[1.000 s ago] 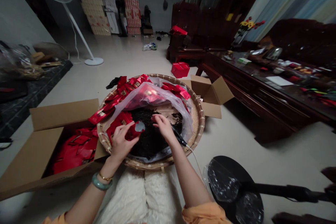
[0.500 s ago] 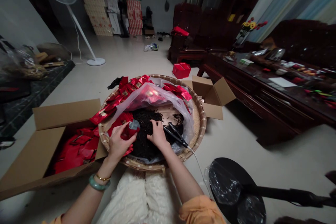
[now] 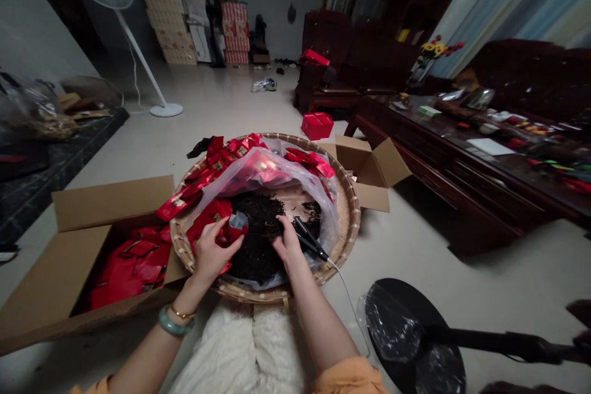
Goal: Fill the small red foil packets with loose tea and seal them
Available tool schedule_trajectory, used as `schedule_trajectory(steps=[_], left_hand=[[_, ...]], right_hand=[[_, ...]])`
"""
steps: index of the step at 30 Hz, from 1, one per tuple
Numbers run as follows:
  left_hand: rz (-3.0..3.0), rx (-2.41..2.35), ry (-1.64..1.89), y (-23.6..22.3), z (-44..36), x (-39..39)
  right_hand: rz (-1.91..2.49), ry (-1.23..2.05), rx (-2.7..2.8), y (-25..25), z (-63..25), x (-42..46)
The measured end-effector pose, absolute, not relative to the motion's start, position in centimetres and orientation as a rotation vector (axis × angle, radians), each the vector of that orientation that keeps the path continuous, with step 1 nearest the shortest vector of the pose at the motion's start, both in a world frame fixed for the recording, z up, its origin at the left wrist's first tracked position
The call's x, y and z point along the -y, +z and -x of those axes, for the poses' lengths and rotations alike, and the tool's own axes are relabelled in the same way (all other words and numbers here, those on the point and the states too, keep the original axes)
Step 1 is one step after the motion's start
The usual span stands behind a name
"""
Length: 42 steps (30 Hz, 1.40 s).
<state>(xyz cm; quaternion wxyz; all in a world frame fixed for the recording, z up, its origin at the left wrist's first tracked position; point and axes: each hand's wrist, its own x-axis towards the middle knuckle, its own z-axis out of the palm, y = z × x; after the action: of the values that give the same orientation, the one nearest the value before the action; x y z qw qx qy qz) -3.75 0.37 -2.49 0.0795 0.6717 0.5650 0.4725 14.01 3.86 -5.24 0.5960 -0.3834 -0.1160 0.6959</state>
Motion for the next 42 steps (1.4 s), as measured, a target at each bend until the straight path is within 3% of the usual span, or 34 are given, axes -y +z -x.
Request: schedule_trajectory(steps=[9,27,31,35,42], left_hand=[[-1.979,-1.655,1.412,-2.9,3.2,-0.6],[-2.121,-1.635,1.327,-2.9,1.9,-1.0],[-2.042,-1.697,1.357,-2.6,2.5,-0.8],[-2.001,-1.727,1.366,-2.4,3.0,-0.6],[-2.013,-1.734,1.387,-2.2,3.1,-0.8]], right_hand=[[0.589,1.799,-0.111,-2.8,-14.2,-3.8],[0.554,1.496,0.274,1.5,-14.8,-5.5],[0.843,1.430,0.431,-2.0,-14.4,-6.9],[1.417,1.020,1.072,-5.6,-14.1,-9.0],[1.878,0.700,1.715,-6.8,-15.4,-12.5]])
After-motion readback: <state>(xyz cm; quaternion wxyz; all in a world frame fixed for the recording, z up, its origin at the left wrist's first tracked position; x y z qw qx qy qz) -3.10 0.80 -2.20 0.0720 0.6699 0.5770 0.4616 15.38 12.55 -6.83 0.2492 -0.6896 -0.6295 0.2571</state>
